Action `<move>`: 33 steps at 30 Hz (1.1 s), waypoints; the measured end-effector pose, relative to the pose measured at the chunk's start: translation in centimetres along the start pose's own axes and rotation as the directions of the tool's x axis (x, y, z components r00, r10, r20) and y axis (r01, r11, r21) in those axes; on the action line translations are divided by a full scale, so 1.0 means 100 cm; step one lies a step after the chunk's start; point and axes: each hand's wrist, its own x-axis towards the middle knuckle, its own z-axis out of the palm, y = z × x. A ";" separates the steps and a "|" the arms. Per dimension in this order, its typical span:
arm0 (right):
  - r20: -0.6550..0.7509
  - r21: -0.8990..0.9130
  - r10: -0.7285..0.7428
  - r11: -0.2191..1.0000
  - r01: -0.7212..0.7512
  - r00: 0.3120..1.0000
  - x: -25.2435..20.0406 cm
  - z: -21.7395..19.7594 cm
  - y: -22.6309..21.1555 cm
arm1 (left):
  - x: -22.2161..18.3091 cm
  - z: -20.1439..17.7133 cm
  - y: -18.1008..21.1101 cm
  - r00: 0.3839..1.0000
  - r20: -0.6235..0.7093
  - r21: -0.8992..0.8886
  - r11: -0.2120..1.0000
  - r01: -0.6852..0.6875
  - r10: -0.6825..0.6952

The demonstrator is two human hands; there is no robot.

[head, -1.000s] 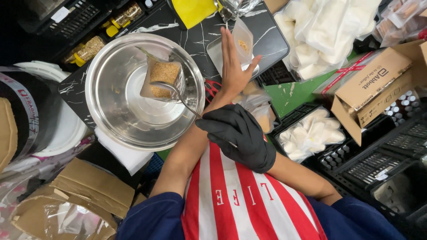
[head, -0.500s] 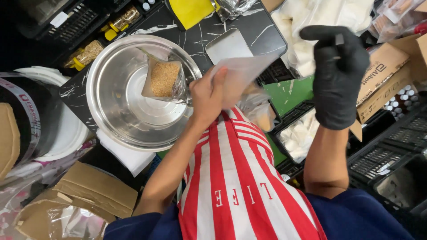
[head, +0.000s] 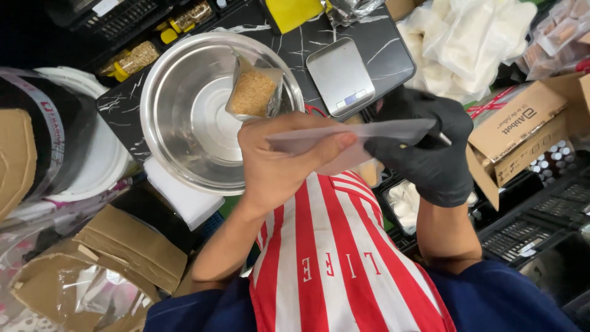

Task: Scooping minced garlic from a large bowl into small plastic bags using a spoon and organizing them in crates.

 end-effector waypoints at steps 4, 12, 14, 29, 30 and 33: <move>0.047 -0.111 -0.221 0.968 0.225 0.974 0.008 0.014 -0.018 | -0.006 -0.016 0.007 0.997 0.016 0.001 0.998 -0.069 0.069; -0.003 -0.468 -0.281 0.848 0.247 0.960 0.008 0.029 -0.020 | -0.020 -0.072 0.003 0.939 0.109 0.049 0.941 -0.334 0.327; 0.093 -0.112 -0.231 0.964 0.241 0.968 0.023 0.028 -0.044 | -0.023 -0.087 0.021 0.927 0.089 0.215 0.902 -0.375 0.364; 0.614 -0.604 -0.506 0.193 0.773 0.605 0.054 0.138 -0.080 | -0.072 -0.162 0.062 0.803 0.147 0.698 0.515 -0.497 0.577; 0.612 -0.610 -0.501 0.193 0.769 0.612 0.047 0.138 -0.078 | -0.080 -0.169 0.055 0.803 0.151 0.692 0.519 -0.502 0.576; 0.498 -0.463 -0.586 0.443 0.768 0.639 0.028 0.124 -0.072 | -0.106 -0.204 0.012 0.882 -0.176 0.663 0.715 -0.222 0.438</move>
